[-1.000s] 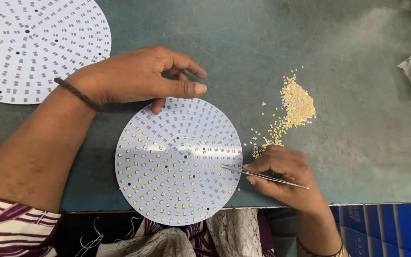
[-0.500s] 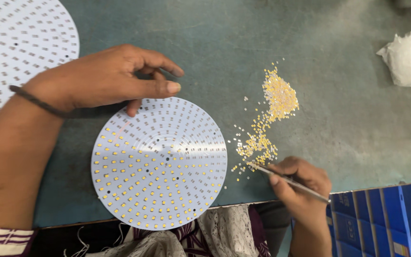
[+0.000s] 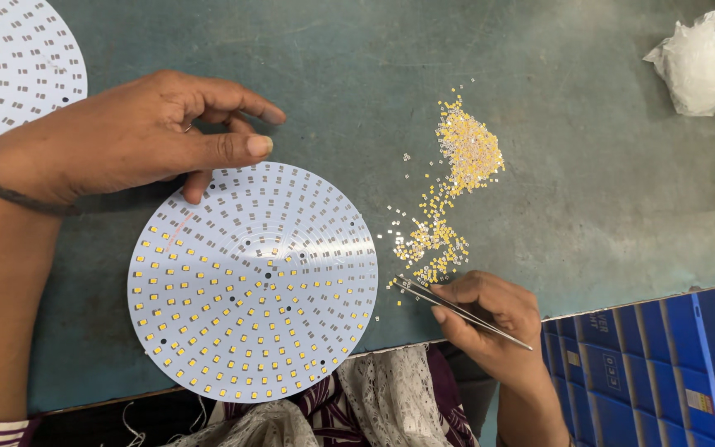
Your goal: The person holds a circular printed circuit board steady with one hand and uses tweezers to pick small LED components one at a time from a pile on the workbench, placing each component onto pads on the board. The person occasionally repositions the board and reaches into the component pile to gather more parts.
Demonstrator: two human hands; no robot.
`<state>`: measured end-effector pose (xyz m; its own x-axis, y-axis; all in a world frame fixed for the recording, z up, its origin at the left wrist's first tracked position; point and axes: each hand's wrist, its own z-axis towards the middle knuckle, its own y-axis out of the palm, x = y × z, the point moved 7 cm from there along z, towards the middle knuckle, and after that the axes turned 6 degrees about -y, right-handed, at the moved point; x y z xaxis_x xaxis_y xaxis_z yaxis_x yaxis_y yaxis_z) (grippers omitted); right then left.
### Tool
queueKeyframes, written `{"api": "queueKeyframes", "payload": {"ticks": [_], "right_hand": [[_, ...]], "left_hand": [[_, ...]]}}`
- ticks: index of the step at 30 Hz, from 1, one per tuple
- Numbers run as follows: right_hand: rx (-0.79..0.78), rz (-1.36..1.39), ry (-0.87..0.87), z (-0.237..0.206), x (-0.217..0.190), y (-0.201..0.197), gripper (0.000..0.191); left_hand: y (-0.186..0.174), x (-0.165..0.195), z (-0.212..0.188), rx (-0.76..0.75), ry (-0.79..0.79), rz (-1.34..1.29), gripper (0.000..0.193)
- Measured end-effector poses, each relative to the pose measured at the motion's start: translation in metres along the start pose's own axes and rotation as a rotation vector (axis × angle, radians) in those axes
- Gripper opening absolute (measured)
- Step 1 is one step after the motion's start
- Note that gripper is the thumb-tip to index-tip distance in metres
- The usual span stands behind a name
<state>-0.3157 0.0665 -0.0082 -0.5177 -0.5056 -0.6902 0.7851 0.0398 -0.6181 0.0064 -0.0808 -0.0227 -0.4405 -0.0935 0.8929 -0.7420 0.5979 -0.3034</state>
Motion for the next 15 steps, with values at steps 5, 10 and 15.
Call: {"api": "queueKeyframes", "payload": {"ticks": [5, 10, 15], "right_hand": [[-0.057, 0.054, 0.018, -0.0009, 0.0012, -0.0021, 0.015], [-0.063, 0.086, 0.049, -0.0029, 0.0064, -0.0046, 0.015], [-0.114, 0.095, 0.001, -0.0014, 0.0066, -0.005, 0.017]], "left_hand": [[-0.0009, 0.0036, 0.0002, 0.024, 0.009, 0.054, 0.067], [-0.0002, 0.0044, -0.0007, 0.031, -0.001, 0.056, 0.067], [0.0002, 0.0045, -0.0023, 0.032, -0.019, 0.044, 0.066]]}}
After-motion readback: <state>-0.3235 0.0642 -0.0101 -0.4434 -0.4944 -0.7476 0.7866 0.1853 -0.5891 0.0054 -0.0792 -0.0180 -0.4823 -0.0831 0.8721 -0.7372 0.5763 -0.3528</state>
